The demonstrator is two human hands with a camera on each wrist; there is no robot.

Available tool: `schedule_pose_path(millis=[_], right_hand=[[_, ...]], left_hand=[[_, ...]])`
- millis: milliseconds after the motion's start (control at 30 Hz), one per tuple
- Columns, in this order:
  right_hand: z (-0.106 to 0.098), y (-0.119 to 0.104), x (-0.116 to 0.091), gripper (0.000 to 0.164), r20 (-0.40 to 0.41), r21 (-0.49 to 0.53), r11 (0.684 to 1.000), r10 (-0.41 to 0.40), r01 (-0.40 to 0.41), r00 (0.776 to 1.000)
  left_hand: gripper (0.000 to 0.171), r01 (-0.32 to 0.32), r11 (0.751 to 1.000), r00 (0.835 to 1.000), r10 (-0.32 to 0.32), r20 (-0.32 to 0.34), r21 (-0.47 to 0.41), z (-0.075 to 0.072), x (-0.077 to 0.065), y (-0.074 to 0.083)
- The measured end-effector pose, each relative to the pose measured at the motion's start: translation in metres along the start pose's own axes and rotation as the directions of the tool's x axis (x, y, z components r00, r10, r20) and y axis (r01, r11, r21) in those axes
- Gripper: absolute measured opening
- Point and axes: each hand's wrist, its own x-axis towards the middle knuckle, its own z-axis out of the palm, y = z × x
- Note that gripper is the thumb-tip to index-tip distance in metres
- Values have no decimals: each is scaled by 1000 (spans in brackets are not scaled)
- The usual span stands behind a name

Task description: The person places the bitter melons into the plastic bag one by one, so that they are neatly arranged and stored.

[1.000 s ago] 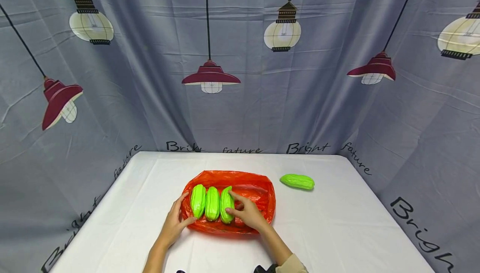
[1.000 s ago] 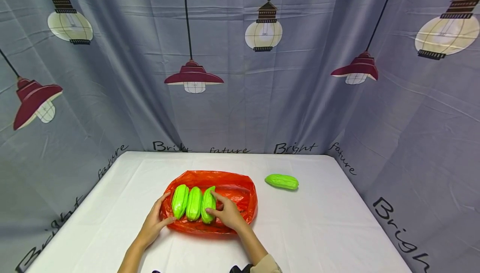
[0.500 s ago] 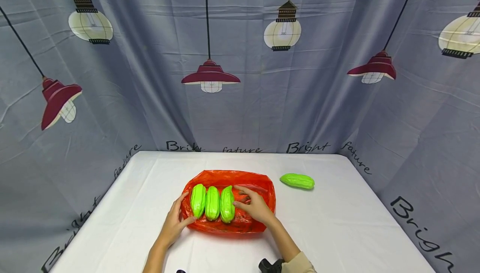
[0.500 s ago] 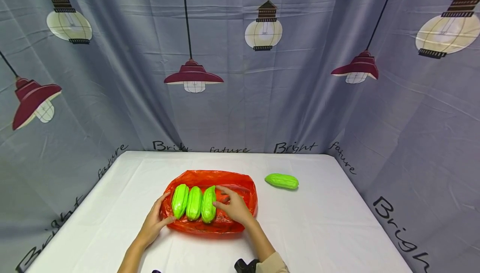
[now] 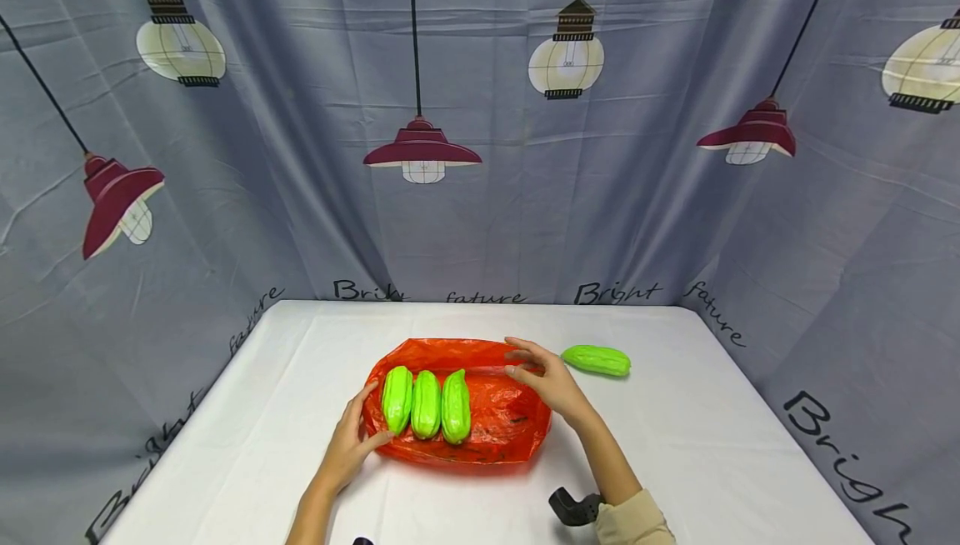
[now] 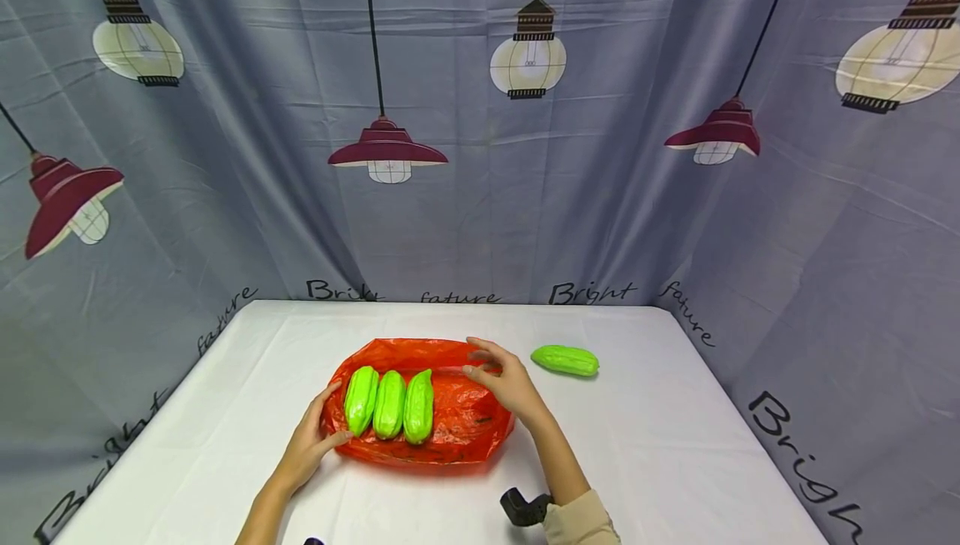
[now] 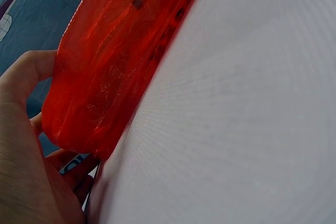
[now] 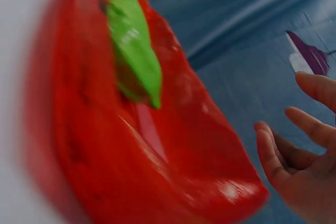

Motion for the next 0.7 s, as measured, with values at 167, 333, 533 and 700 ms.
schedule_pose_path(millis=[167, 333, 533, 700], right_hand=[[-23, -12, 6, 47, -89, -28, 1000, -1, -1, 996], [-50, -5, 16, 48, -152, -99, 995, -13, -2, 988], [-95, 18, 30, 49, -96, -89, 996, 5, -13, 995], [-132, 45, 40, 52, -41, -86, 996, 14, -17, 999]], left_hand=[[74, -4, 1000, 1000, 4, -11, 9, -1, 0, 1], [73, -15, 1000, 1000, 15, -19, 3, 2, 0, -10], [75, -16, 999, 1000, 17, -17, 51, 6, 1, -40], [76, -24, 999, 1000, 25, -13, 26, 7, 3, -44]])
